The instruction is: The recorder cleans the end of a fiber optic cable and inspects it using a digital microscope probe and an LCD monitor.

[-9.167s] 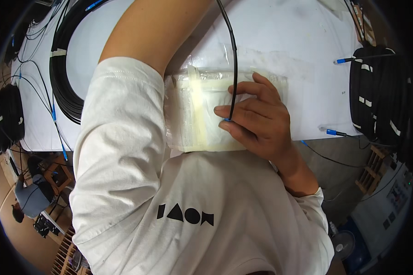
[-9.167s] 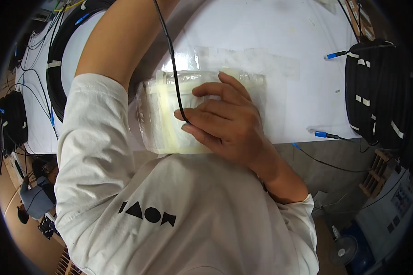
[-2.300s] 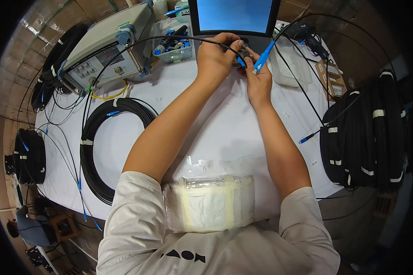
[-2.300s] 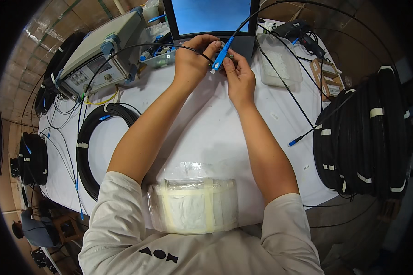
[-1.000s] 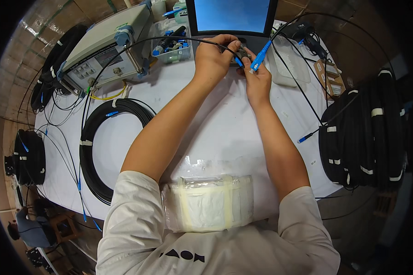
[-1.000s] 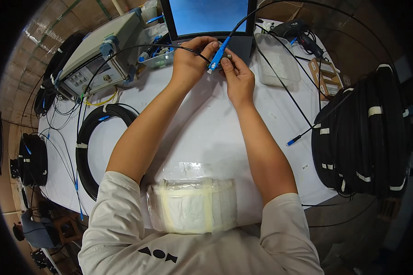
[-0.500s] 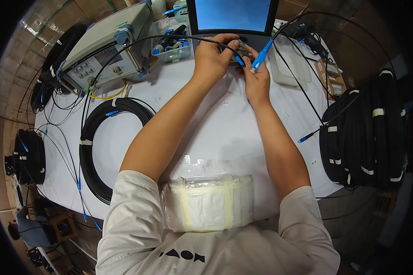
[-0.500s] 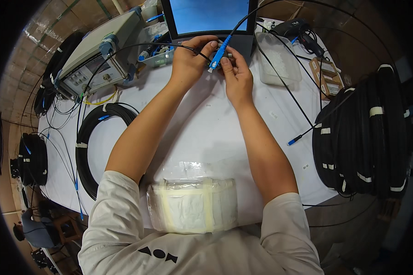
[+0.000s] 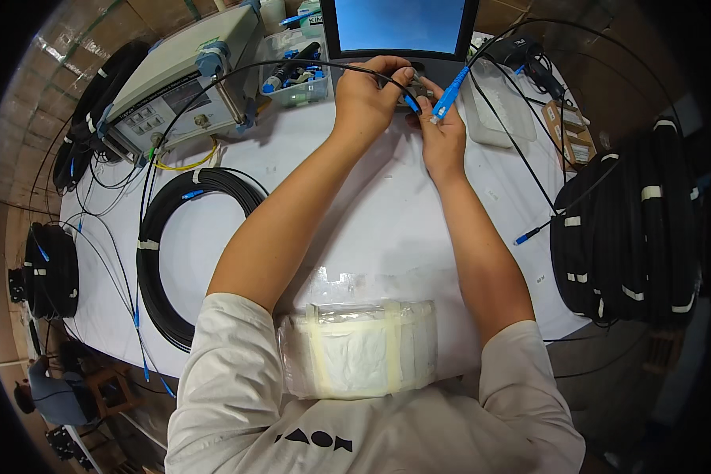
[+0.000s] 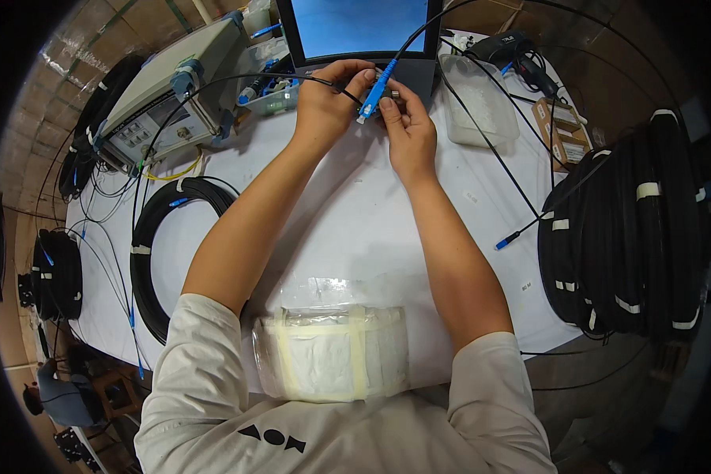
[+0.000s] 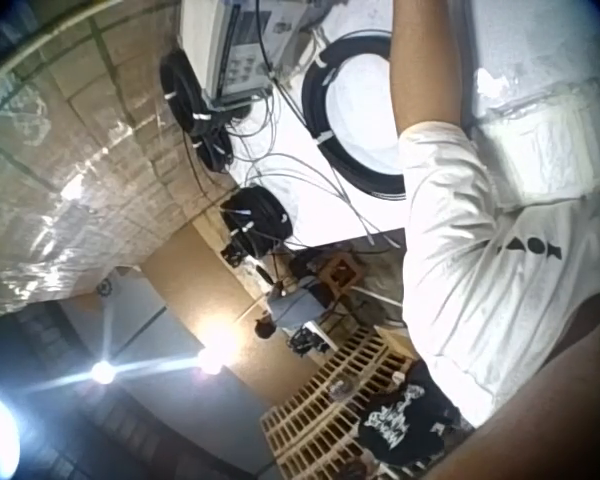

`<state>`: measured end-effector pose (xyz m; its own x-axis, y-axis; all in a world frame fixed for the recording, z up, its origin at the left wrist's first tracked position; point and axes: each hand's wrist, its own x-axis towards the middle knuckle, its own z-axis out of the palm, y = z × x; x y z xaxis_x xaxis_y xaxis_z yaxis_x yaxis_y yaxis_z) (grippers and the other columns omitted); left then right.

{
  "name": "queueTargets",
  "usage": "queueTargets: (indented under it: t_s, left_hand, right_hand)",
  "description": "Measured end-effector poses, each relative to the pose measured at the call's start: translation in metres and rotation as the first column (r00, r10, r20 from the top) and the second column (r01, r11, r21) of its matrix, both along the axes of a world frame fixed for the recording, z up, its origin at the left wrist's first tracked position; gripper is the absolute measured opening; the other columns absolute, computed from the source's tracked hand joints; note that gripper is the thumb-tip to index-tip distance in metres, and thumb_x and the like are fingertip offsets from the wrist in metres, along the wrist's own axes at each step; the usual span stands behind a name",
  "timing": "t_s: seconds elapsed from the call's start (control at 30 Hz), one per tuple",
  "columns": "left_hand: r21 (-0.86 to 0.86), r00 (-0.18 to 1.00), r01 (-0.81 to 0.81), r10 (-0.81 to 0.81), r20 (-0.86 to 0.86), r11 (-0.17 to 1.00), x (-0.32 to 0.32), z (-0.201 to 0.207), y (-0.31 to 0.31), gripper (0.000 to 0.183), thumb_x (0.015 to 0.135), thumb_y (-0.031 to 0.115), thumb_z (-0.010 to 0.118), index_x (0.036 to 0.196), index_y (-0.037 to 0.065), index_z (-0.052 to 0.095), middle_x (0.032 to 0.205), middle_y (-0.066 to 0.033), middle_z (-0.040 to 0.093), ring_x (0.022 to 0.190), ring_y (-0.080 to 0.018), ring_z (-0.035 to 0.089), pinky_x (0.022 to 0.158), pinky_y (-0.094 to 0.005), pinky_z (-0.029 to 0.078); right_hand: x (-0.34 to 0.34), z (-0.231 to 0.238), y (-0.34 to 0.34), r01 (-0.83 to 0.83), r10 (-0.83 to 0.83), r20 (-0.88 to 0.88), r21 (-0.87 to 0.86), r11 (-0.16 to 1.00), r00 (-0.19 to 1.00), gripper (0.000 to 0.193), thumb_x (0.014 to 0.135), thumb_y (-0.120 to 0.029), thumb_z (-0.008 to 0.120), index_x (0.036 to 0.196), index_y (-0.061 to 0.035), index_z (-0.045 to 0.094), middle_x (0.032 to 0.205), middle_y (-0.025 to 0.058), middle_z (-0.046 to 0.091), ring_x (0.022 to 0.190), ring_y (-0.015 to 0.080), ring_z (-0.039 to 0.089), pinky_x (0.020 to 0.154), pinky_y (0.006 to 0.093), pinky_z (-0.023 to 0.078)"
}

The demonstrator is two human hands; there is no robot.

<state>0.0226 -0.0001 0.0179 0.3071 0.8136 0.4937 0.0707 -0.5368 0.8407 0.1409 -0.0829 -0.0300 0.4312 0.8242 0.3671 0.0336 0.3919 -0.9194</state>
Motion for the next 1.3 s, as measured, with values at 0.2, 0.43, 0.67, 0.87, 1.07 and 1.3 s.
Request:
queueTargets:
  t_s: [0.2, 0.43, 0.67, 0.87, 1.07, 1.3]
  left_hand:
    - [-0.009, 1.0, 0.007, -0.007, -0.004, 1.0, 0.0005, 0.0005, -0.0005, 0.025, 0.097, 0.019, 0.074, 0.111, -0.001, 0.075, 0.092, -0.0083, 0.078, 0.082, -0.0114, 0.07, 0.073, -0.0259, 0.056]
    - [-0.012, 1.0, 0.002, -0.002, 0.015, 1.0, -0.0002, 0.0007, -0.0018, 0.027, 0.098, 0.019, 0.073, 0.115, -0.002, 0.074, 0.093, -0.0086, 0.078, 0.083, -0.0117, 0.071, 0.074, -0.0268, 0.056]
    - [-0.055, 0.999, 0.035, -0.035, -0.015, 0.998, -0.0021, 0.004, -0.0028, 0.025, 0.099, 0.019, 0.071, 0.115, 0.0, 0.075, 0.092, -0.0065, 0.077, 0.083, -0.0102, 0.069, 0.073, -0.0252, 0.055]
    - [-0.038, 1.0, 0.03, -0.03, -0.004, 0.999, -0.0009, 0.0036, -0.0007, 0.024, 0.099, 0.02, 0.072, 0.112, 0.0, 0.075, 0.091, -0.0058, 0.077, 0.082, -0.0098, 0.069, 0.073, -0.0252, 0.055]
    - [-0.023, 1.0, 0.013, -0.013, -0.022, 1.0, -0.0007, 0.0047, -0.0024, 0.024, 0.098, 0.02, 0.073, 0.111, 0.0, 0.075, 0.09, -0.006, 0.077, 0.081, -0.01, 0.069, 0.072, -0.0253, 0.054]
    - [-0.002, 1.0, 0.0, -0.001, -0.023, 1.0, -0.0001, 0.0041, -0.0012, 0.024, 0.098, 0.02, 0.074, 0.11, -0.001, 0.075, 0.088, -0.0059, 0.077, 0.079, -0.0098, 0.068, 0.071, -0.0254, 0.054]
  right_hand:
    - [0.0013, -0.0003, -0.0004, -0.007, 0.007, -0.011, 0.004, 1.0, 1.0, 0.04, 0.106, -0.022, 0.063, 0.142, -0.0041, 0.057, 0.107, 0.0022, 0.067, 0.092, 0.0085, 0.067, 0.083, 0.0233, 0.055]
    - [-0.0049, 0.0028, -0.003, 0.071, -0.074, 0.099, 0.04, 0.997, 0.992, 0.041, 0.107, -0.02, 0.061, 0.145, -0.0049, 0.054, 0.106, 0.0031, 0.065, 0.092, 0.0095, 0.067, 0.082, 0.0237, 0.055]
    - [-0.0005, 0.0027, -0.0031, 0.008, -0.011, 0.11, 0.025, 1.0, 0.994, 0.04, 0.108, -0.02, 0.059, 0.145, -0.0049, 0.053, 0.108, 0.0043, 0.064, 0.091, 0.0097, 0.067, 0.083, 0.0242, 0.055]
    - [-0.0006, 0.0028, -0.0025, -0.01, 0.009, 0.081, 0.014, 1.0, 0.997, 0.04, 0.108, -0.02, 0.059, 0.144, -0.0037, 0.052, 0.11, 0.0054, 0.065, 0.092, 0.0102, 0.066, 0.084, 0.0254, 0.056]
    - [-0.0007, 0.0032, -0.0033, -0.021, 0.019, 0.045, 0.034, 0.999, 0.999, 0.039, 0.108, -0.021, 0.06, 0.142, -0.0031, 0.053, 0.111, 0.0052, 0.065, 0.094, 0.0098, 0.065, 0.085, 0.0254, 0.055]
    - [0.0003, 0.0021, -0.0022, -0.021, 0.02, 0.034, 0.024, 0.999, 0.999, 0.039, 0.107, -0.022, 0.061, 0.141, -0.0032, 0.054, 0.109, 0.0043, 0.064, 0.093, 0.0091, 0.065, 0.084, 0.0253, 0.055]
